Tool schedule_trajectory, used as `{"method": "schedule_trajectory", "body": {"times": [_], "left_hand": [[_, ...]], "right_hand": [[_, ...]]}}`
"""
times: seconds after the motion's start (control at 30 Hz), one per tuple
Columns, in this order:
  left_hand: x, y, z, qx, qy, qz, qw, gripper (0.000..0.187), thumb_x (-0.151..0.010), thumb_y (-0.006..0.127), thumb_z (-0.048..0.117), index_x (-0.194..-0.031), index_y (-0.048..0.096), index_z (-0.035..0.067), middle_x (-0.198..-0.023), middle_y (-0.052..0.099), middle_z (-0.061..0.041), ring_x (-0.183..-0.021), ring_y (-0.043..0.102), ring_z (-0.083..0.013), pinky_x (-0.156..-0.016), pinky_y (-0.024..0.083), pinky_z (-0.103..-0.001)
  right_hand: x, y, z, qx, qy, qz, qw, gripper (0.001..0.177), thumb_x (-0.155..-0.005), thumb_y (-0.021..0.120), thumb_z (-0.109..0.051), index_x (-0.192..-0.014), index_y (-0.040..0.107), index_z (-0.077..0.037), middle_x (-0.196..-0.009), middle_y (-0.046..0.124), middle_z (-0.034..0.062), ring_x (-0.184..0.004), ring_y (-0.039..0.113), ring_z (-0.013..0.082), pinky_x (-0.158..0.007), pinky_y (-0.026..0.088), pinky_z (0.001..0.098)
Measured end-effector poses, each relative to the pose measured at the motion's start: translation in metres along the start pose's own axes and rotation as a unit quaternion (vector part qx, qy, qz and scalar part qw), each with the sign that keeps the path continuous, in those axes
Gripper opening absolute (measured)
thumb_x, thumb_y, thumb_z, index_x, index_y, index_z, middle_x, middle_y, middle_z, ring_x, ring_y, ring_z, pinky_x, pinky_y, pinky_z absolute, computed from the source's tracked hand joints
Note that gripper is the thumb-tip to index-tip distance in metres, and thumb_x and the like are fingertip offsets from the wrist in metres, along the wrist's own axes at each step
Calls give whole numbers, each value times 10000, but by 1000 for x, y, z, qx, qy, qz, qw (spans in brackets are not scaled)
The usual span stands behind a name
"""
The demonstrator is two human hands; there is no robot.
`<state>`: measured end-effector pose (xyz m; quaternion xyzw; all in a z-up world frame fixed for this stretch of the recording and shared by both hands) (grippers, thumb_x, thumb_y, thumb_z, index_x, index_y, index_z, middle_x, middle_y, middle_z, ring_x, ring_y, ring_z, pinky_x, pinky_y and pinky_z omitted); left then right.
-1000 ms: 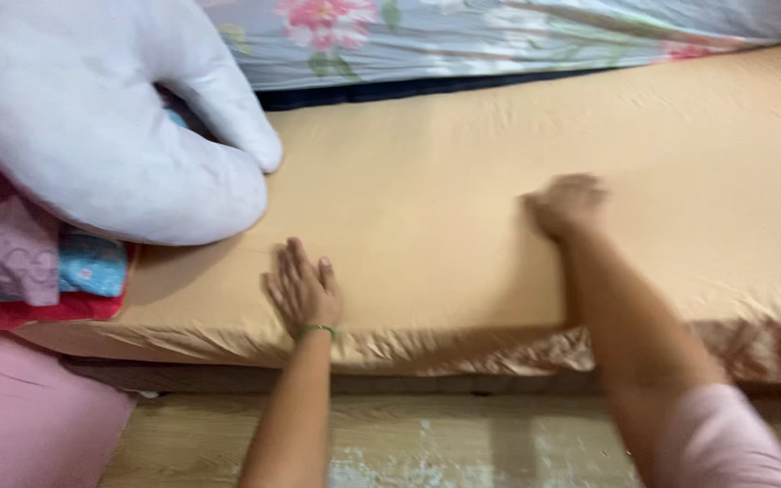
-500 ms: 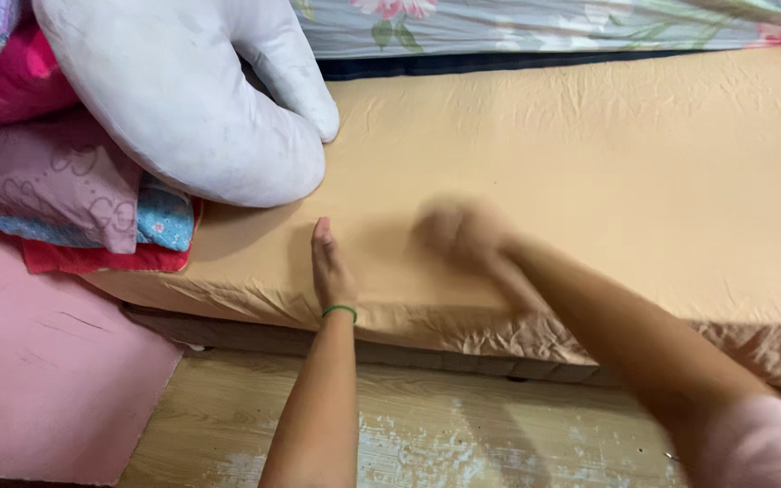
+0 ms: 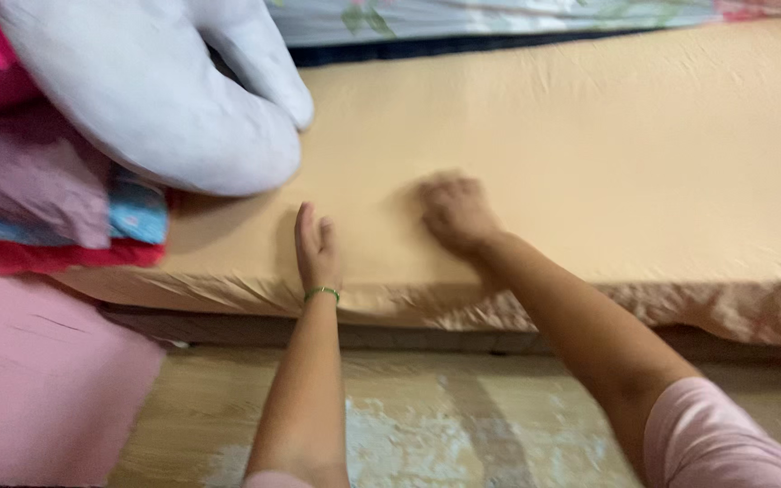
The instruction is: The person organizes items on a pink desk, moves a small chair, and arranges bottles and a hairdryer on a shelf. They then gather a pile of clothes from the floor and smooth a beige mattress cover on a bed.
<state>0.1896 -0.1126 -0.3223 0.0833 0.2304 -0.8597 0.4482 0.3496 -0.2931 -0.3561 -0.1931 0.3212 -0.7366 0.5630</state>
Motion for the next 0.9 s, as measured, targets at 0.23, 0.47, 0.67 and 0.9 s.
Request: {"method": "schedule_trajectory", "body": {"times": [0.23,0.47,0.67,0.9], "left_hand": [[39,37,34,-372,149,-17,916,510,-1063,434,433,-1508,525,201,-1642,389,22,-1563,235,-236,-1267,100,-564],[231,113,-15,-58,152,-33,986,551,-1010,569,210,-1530,398,149,-1621,336,-163,-1537,256,-335,-1111,432,-413],[276,219,-118,284,-430,-124,848,409,-1004,570,253,-1380,513,103,-1368,636,-122,-1255,613,-279,-1048,449,-435],[270,283,-84,235,-440,-346,795,266,-976,599,297,-1149,684,114,-1112,763,0,-1019,695,-108,-839,485,-292]], "right_hand": [[91,-82,-47,-288,121,145,939,865,-859,532,-517,-1573,291,-93,-1627,261,208,-1505,153,393,-1194,40,581],[258,67,-132,-738,327,-21,591,344,-955,588,-169,-1282,685,-122,-1155,748,92,-839,783,205,-779,640,344],[397,225,-73,-777,596,201,-27,310,-1100,421,-212,-1293,523,8,-1115,631,171,-896,687,285,-833,635,483],[414,230,-47,-770,586,237,-91,294,-1045,414,-261,-1205,537,-47,-1099,657,153,-887,689,266,-805,620,465]]}}
Point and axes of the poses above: each hand's wrist, its own x-axis away from the middle knuckle, its own y-axis out of the palm, z = x × y, the point moved 5 cm from there along -x, towards the middle knuckle
